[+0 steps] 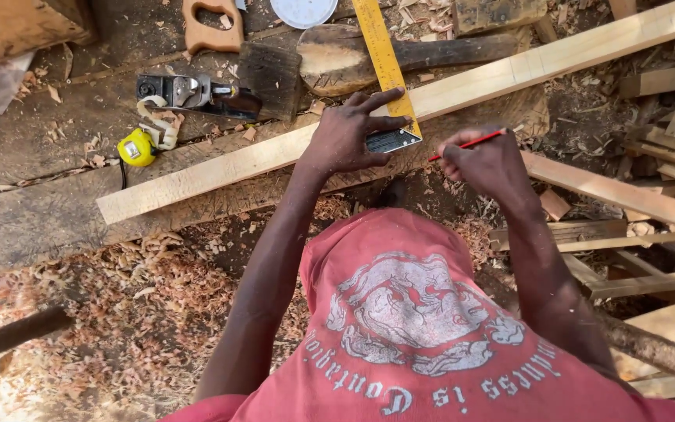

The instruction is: The person measures a wooden plank using a tape measure and marks it with a pencil. They then use a combination square to draw straight lines across the plank at the marked intervals.

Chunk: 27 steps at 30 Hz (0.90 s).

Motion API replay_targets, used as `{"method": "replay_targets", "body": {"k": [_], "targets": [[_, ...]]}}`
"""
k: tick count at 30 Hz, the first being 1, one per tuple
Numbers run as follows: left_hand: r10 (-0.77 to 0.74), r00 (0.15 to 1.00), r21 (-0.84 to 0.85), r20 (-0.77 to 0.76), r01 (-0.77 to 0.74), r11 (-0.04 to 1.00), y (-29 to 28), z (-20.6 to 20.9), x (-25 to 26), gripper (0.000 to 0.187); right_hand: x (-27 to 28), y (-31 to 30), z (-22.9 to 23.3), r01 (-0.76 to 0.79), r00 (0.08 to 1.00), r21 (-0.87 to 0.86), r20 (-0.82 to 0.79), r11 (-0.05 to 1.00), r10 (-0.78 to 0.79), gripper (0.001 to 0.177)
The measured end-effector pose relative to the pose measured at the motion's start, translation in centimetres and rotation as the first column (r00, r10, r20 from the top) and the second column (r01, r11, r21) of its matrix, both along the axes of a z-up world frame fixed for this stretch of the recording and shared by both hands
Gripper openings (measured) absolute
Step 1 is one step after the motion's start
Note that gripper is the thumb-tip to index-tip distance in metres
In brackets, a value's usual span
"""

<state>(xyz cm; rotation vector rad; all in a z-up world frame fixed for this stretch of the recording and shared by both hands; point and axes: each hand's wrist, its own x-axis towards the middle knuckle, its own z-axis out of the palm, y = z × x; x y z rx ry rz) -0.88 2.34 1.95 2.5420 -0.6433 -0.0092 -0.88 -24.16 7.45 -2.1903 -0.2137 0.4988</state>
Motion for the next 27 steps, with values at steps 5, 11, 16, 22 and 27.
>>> {"method": "replay_targets", "body": {"k": [5,11,16,22,27], "targets": [[0.011,0.999,-0.018,-0.042,-0.011,1.000,-0.1,0.2,0.0,0.062,-1.0,-1.1,-4.0,0.383,0.917,0.273,-0.227,0.882,-0.328,0.029],[-0.020,1.000,-0.003,0.003,0.020,1.000,-0.1,-0.1,0.0,0.066,-1.8,4.6,-8.2,0.477,0.874,0.388,-0.303,0.789,-0.380,0.038],[0.150,0.987,-0.131,0.051,-0.142,0.981,0.4,-0.4,-1.1,0.106,-1.0,3.8,-9.9,0.574,0.813,0.567,-0.311,0.591,-0.492,0.030],[0.389,0.915,0.200,0.106,-0.403,0.893,1.5,-7.6,-1.7,0.068,0.1,-5.1,-8.0,0.711,0.620,0.608,-0.307,0.352,-0.722,0.033],[0.374,0.870,0.103,0.322,-0.425,0.899,4.5,-11.2,-5.1,0.057,0.2,-12.4,-7.8,0.751,0.490,0.633,-0.341,0.190,-0.802,0.026]]}}
